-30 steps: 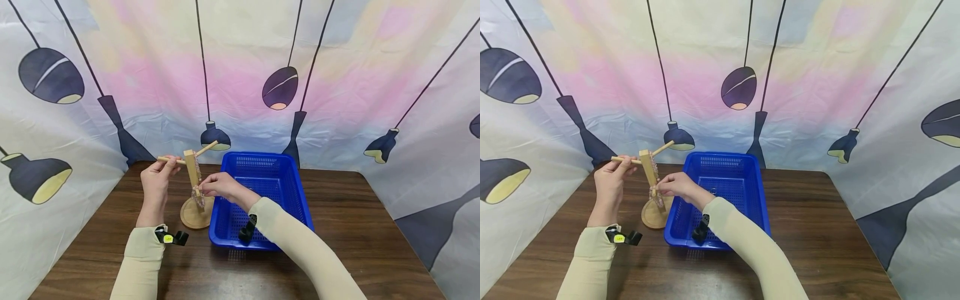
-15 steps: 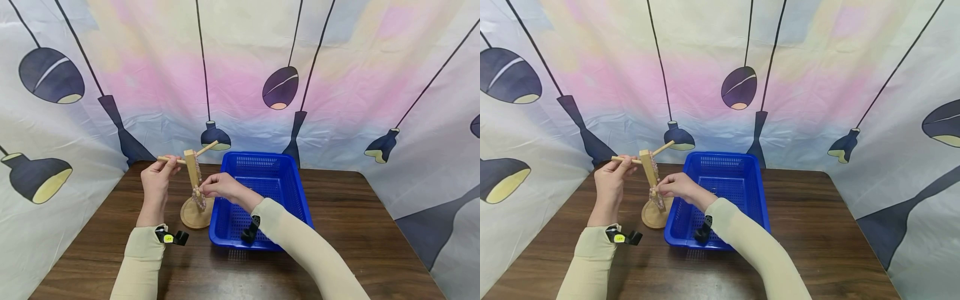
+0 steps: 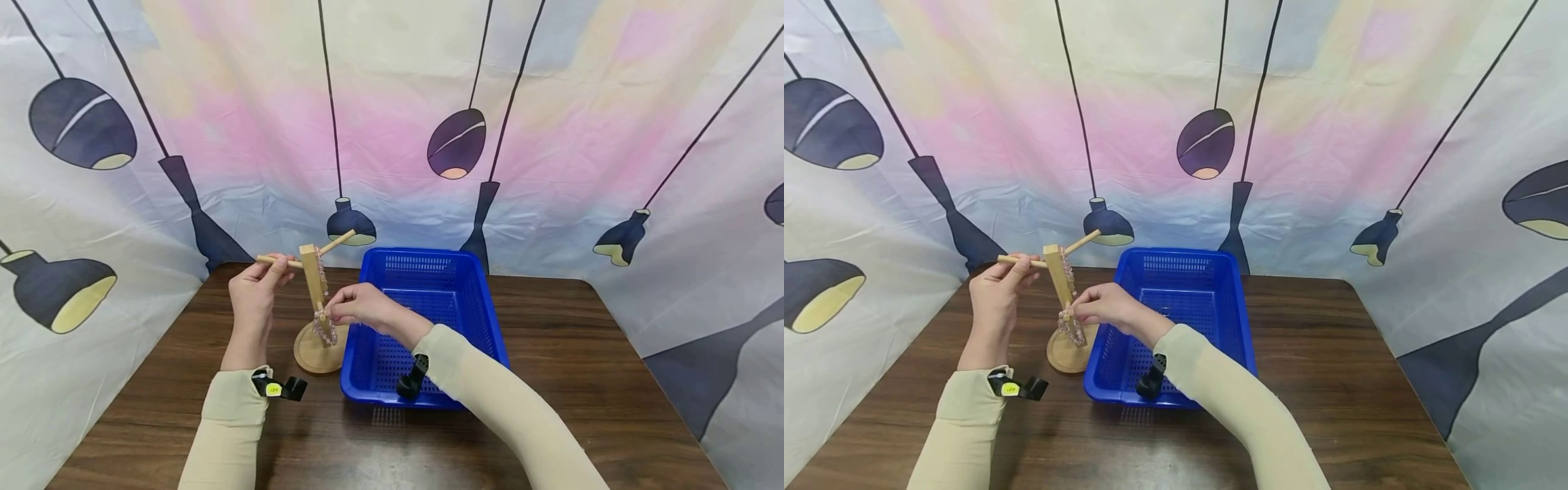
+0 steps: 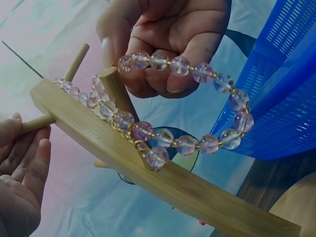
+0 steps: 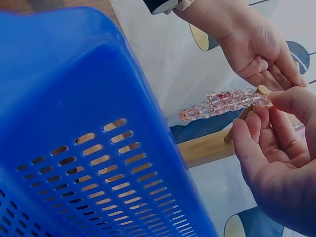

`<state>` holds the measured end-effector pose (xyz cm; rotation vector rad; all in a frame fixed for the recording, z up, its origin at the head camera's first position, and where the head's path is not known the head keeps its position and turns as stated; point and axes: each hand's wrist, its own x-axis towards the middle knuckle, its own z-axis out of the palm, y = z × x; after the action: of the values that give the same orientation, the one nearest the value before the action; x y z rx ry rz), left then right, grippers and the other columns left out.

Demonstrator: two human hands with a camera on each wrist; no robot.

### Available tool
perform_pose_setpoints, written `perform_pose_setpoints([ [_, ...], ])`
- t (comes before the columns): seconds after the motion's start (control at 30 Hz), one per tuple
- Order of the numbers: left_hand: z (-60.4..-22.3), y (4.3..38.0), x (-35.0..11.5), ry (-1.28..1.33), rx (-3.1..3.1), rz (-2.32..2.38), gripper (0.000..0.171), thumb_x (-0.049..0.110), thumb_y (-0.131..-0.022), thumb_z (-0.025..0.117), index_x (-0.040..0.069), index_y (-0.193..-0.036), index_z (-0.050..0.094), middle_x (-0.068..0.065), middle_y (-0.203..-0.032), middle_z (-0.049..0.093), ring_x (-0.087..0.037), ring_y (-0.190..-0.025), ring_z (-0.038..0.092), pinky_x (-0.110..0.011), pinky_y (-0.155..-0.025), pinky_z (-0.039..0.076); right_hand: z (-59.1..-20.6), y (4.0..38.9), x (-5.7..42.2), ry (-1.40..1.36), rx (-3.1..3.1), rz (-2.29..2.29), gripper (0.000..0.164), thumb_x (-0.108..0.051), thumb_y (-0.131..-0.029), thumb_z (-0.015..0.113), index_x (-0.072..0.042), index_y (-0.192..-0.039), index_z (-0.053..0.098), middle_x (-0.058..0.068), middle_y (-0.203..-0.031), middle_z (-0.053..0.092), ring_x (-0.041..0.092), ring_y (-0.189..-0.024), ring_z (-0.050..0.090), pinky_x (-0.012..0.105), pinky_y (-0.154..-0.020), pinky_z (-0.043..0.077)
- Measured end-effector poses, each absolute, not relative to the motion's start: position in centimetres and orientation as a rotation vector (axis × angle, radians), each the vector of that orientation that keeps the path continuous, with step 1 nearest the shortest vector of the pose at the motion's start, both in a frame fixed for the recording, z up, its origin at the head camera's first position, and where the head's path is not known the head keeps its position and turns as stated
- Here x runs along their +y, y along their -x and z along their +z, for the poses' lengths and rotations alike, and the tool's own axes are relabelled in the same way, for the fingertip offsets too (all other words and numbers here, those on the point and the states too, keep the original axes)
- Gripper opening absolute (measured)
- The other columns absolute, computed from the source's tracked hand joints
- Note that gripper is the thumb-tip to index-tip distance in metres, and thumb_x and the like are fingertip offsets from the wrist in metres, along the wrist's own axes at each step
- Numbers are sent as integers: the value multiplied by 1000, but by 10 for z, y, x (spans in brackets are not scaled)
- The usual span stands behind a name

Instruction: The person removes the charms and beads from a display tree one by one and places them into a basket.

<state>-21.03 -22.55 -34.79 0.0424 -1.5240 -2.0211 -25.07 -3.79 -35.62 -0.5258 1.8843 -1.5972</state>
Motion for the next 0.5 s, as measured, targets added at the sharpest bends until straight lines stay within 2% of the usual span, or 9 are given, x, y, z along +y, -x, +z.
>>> perform_pose_setpoints([
  [0.13, -348, 210, -226, -46, -1526, -2019, 11, 6, -96, 70, 8, -90, 78, 10, -81, 78, -2, -82, 76, -14, -72, 62, -355, 249, -37, 539, 1885, -1591, 16, 0, -97, 63, 10, -108, 69, 10, -115, 69, 9, -85, 66, 40, -101, 61],
  [0.23, -348, 209, -226, -51, -1528, -2021, 12, 5, -97, 69, 9, -89, 78, 10, -81, 78, -2, -82, 75, -14, -72, 62, -354, 248, -36, 552, 1885, -1583, 17, 0, -97, 63, 10, -108, 69, 9, -113, 69, 8, -86, 66, 34, -96, 63],
  [0.37, -347, 209, -225, -51, -1528, -2023, 15, 4, -97, 69, 12, -87, 78, 10, -81, 78, -1, -81, 75, -14, -71, 62, -353, 247, -35, 560, 1891, -1573, 17, 0, -96, 63, 10, -108, 69, 10, -113, 69, 9, -87, 66, 33, -96, 63],
  [0.5, -347, 209, -225, -47, -1526, -2021, 13, 5, -96, 69, 9, -88, 77, 10, -81, 78, -1, -82, 75, -14, -71, 62, -351, 246, -34, 566, 1897, -1568, 17, -1, -97, 64, 10, -108, 70, 11, -113, 69, 9, -86, 66, 34, -96, 63],
])
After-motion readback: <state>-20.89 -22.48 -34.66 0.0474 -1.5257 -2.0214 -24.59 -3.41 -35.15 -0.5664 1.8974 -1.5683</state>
